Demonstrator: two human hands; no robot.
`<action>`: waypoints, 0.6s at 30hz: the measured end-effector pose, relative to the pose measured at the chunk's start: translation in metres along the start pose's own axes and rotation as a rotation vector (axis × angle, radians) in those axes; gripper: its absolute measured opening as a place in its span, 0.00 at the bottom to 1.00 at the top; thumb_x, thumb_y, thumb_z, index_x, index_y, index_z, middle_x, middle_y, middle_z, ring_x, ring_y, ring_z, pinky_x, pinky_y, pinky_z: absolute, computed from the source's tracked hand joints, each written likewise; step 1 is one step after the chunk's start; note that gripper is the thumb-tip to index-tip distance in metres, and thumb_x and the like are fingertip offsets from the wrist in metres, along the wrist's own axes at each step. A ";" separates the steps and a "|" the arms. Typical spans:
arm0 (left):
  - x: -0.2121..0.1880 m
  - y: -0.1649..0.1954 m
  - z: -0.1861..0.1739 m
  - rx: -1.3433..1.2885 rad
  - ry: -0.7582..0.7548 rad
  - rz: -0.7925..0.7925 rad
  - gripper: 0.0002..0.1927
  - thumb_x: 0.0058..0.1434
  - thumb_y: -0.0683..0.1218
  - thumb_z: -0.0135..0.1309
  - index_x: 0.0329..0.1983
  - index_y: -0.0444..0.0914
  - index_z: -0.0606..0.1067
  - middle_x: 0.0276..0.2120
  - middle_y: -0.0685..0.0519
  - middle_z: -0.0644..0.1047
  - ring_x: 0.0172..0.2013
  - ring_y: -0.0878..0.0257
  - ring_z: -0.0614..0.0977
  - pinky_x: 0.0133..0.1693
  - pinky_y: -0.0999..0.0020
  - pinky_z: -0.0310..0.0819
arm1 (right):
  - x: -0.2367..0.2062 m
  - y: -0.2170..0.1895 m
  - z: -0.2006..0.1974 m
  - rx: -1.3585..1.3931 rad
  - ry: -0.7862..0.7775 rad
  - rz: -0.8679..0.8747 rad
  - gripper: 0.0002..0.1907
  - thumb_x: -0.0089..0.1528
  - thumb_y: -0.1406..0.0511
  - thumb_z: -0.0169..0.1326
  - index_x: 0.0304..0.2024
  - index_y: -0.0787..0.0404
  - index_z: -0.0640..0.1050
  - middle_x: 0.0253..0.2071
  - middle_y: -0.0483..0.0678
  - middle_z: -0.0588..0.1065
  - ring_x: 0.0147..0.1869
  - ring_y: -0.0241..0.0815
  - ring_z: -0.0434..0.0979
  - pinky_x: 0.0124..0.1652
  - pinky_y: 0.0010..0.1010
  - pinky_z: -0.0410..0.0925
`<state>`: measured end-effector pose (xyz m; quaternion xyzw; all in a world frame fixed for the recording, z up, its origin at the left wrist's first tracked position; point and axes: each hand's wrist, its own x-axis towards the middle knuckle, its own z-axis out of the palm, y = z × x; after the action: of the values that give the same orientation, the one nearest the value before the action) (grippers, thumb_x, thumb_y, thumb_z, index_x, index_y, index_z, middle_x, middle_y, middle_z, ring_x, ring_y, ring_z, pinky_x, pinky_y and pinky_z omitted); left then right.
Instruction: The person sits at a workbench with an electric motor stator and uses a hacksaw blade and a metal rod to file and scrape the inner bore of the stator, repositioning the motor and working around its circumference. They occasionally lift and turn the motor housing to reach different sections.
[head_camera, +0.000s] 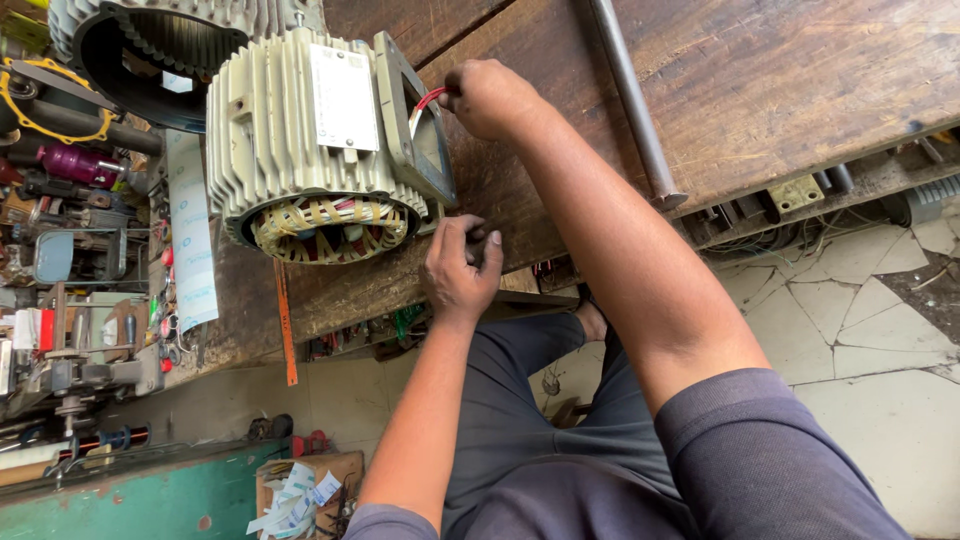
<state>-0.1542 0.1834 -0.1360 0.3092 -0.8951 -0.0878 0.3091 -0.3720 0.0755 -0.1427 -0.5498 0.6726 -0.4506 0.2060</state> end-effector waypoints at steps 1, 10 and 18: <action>0.000 0.000 -0.001 0.002 0.001 0.001 0.12 0.66 0.51 0.57 0.45 0.39 0.75 0.36 0.52 0.77 0.26 0.62 0.78 0.29 0.66 0.73 | 0.001 -0.001 0.004 -0.007 0.010 0.011 0.13 0.68 0.57 0.54 0.41 0.60 0.81 0.39 0.57 0.80 0.44 0.57 0.81 0.45 0.50 0.72; 0.001 0.002 -0.005 0.004 0.016 0.019 0.11 0.67 0.51 0.56 0.43 0.38 0.75 0.35 0.52 0.78 0.26 0.60 0.80 0.28 0.66 0.75 | -0.006 -0.010 0.027 0.140 0.274 0.040 0.19 0.65 0.63 0.57 0.48 0.69 0.66 0.39 0.67 0.78 0.44 0.63 0.81 0.43 0.48 0.75; 0.002 -0.002 -0.003 0.030 0.018 0.050 0.10 0.68 0.50 0.55 0.42 0.38 0.75 0.35 0.51 0.78 0.26 0.60 0.81 0.28 0.66 0.75 | -0.007 -0.022 0.011 0.620 0.128 0.353 0.09 0.66 0.69 0.40 0.47 0.65 0.69 0.39 0.59 0.77 0.32 0.51 0.84 0.31 0.42 0.77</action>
<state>-0.1527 0.1811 -0.1332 0.2923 -0.9008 -0.0638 0.3147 -0.3492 0.0781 -0.1318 -0.3071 0.6001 -0.6242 0.3949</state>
